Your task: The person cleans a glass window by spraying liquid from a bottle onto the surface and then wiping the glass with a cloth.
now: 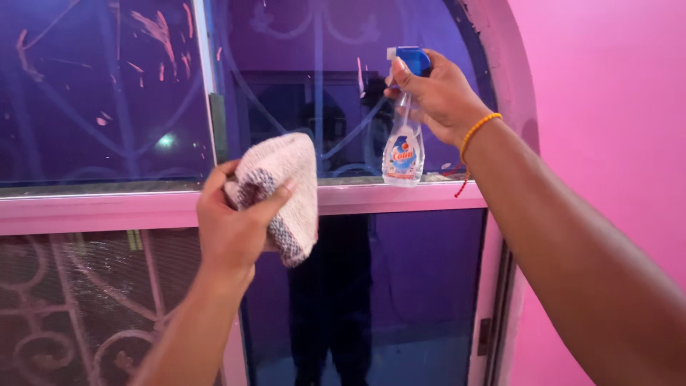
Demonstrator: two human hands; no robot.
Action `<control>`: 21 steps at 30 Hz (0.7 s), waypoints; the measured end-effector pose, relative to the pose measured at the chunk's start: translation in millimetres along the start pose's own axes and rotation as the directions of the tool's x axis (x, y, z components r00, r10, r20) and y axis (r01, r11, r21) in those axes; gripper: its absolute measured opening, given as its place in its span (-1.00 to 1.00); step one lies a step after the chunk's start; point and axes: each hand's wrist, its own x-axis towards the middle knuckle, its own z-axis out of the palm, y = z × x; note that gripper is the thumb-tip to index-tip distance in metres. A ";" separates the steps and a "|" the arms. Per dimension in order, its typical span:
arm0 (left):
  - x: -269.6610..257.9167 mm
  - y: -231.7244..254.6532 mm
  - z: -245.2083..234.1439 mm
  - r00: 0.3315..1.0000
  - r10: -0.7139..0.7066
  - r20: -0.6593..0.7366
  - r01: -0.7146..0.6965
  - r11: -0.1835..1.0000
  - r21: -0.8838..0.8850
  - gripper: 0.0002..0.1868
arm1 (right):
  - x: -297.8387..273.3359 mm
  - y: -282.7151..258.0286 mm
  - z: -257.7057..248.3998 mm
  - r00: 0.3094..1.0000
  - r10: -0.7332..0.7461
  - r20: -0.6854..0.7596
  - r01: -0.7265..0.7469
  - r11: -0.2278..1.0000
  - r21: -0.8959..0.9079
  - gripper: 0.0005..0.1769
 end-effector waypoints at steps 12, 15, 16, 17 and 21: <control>-34.8 -26.5 -7.5 0.999 -0.036 0.001 0.036 0.998 0.050 -0.46 | 58.3 54.8 -2.9 0.999 -0.019 0.045 0.021 0.999 -0.028 -0.68; -40.9 -27.7 -6.5 0.999 0.047 0.026 -0.049 0.996 0.071 -0.45 | 63.4 64.4 -0.7 1.000 0.002 -0.024 -0.002 1.000 0.006 -0.61; -42.1 -28.0 -5.8 0.999 0.047 0.017 -0.048 0.996 0.078 -0.45 | 64.0 67.6 -0.4 0.998 -0.066 0.003 0.066 0.997 -0.041 -0.54; -43.3 -29.2 -4.9 1.000 -0.014 -0.013 0.015 0.994 0.105 -0.44 | 63.9 71.2 -0.1 0.991 -0.133 0.031 0.136 0.987 -0.086 -0.48; -49.8 -34.4 -4.7 0.996 -0.084 -0.030 0.087 0.990 0.114 -0.46 | 58.4 80.6 -1.0 0.977 -0.213 0.001 0.206 0.944 -0.260 -0.24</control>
